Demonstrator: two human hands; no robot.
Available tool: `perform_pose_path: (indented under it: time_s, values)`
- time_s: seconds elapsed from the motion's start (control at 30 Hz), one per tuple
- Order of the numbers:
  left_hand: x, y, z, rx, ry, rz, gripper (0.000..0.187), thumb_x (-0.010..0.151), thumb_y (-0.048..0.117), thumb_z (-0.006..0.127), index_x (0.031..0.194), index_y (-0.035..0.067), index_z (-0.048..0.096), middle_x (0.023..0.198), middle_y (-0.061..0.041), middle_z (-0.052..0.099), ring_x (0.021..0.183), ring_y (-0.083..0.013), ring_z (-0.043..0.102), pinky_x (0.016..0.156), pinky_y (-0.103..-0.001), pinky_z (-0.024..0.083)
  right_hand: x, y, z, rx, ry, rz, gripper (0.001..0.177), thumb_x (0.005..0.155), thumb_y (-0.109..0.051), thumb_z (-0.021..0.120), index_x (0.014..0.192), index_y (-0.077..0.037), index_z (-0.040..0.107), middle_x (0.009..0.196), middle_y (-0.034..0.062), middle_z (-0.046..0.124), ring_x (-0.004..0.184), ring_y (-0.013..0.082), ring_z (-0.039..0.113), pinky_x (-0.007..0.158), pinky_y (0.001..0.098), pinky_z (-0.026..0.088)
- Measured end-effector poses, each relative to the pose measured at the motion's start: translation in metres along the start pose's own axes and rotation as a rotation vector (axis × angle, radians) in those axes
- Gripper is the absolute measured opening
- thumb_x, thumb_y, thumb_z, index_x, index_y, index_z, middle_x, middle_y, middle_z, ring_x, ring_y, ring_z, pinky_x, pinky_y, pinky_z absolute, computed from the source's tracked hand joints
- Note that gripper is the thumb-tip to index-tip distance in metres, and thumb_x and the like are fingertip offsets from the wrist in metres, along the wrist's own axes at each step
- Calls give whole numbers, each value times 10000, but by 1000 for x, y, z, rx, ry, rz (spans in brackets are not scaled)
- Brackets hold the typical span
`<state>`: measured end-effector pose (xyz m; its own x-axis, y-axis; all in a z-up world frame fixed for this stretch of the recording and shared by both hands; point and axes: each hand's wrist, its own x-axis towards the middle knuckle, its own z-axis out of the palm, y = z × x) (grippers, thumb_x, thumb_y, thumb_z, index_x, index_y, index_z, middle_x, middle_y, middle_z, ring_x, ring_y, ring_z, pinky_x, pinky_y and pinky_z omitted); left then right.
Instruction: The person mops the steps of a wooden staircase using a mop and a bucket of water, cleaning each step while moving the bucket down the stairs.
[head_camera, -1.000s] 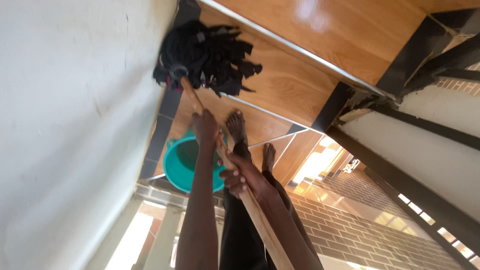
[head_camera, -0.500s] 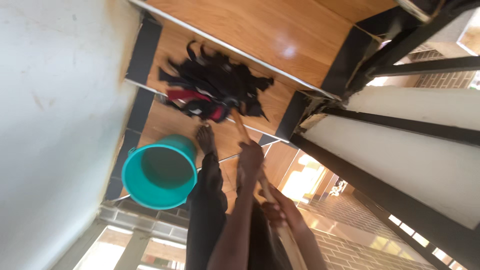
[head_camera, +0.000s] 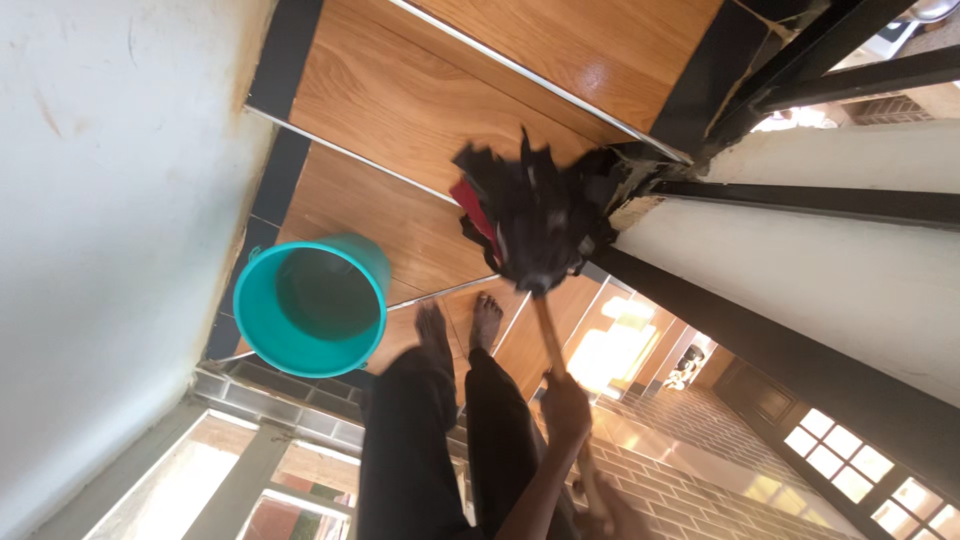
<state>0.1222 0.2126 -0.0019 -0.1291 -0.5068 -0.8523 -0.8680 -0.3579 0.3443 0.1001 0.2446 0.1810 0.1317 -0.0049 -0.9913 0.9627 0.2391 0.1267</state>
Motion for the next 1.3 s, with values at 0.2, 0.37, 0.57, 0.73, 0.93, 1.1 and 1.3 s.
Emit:
perform_pose_path:
  time_s: [0.2, 0.37, 0.57, 0.73, 0.93, 1.1, 1.3]
  values:
    - [57, -92, 2, 10, 43, -133, 401, 1008, 399, 524, 1098, 12, 574, 829, -211, 714, 772, -409, 735, 666, -482, 605, 38, 7, 28, -178, 39, 15, 435, 994, -357, 540, 1313, -61, 550, 656, 11, 527, 387, 79, 409, 316, 233, 345]
    - [161, -83, -11, -56, 94, -110, 405, 995, 415, 533, 1069, 28, 627, 850, -217, 723, 787, -403, 720, 666, -506, 568, 61, -10, 58, -351, 150, 29, 448, 985, -296, 586, 1366, -65, 540, 711, 31, 569, 420, 91, 447, 346, 241, 374]
    - [218, -3, -102, -256, 65, -176, 384, 968, 399, 549, 1027, 26, 617, 790, -203, 704, 677, -370, 705, 582, -495, 559, 66, -46, 153, -445, 25, -67, 557, 951, -240, 598, 1495, -202, 482, 678, 46, 523, 422, 125, 448, 319, 271, 380]
    - [284, 11, -174, -541, 39, -320, 365, 936, 380, 566, 957, 16, 574, 656, -181, 670, 490, -325, 684, 443, -465, 568, 63, -62, 249, -515, -148, -194, 573, 974, -279, 578, 1517, -128, 476, 706, 3, 494, 460, 73, 449, 350, 235, 413]
    - [393, 8, -295, -839, 52, -134, 484, 980, 388, 556, 746, -33, 517, 542, -132, 533, 411, -283, 571, 368, -444, 487, 98, -80, 367, -581, -286, -281, 392, 989, -217, 557, 1287, 38, 545, 752, 19, 535, 489, 90, 483, 391, 246, 442]
    - [407, 35, -349, -1085, 93, -64, 336, 964, 291, 589, 843, -18, 535, 617, -113, 560, 458, -228, 550, 421, -391, 500, 112, -101, 407, -660, -421, -326, 310, 974, -191, 559, 1246, -44, 564, 717, 18, 504, 493, 85, 494, 407, 252, 453]
    - [359, 63, -369, -1158, 95, -96, 377, 962, 221, 550, 1274, 52, 423, 828, -118, 628, 568, -175, 566, 490, -358, 527, 151, -110, 414, -531, -489, -243, 253, 980, -148, 604, 1160, -9, 492, 753, 31, 512, 502, 104, 480, 374, 288, 395]
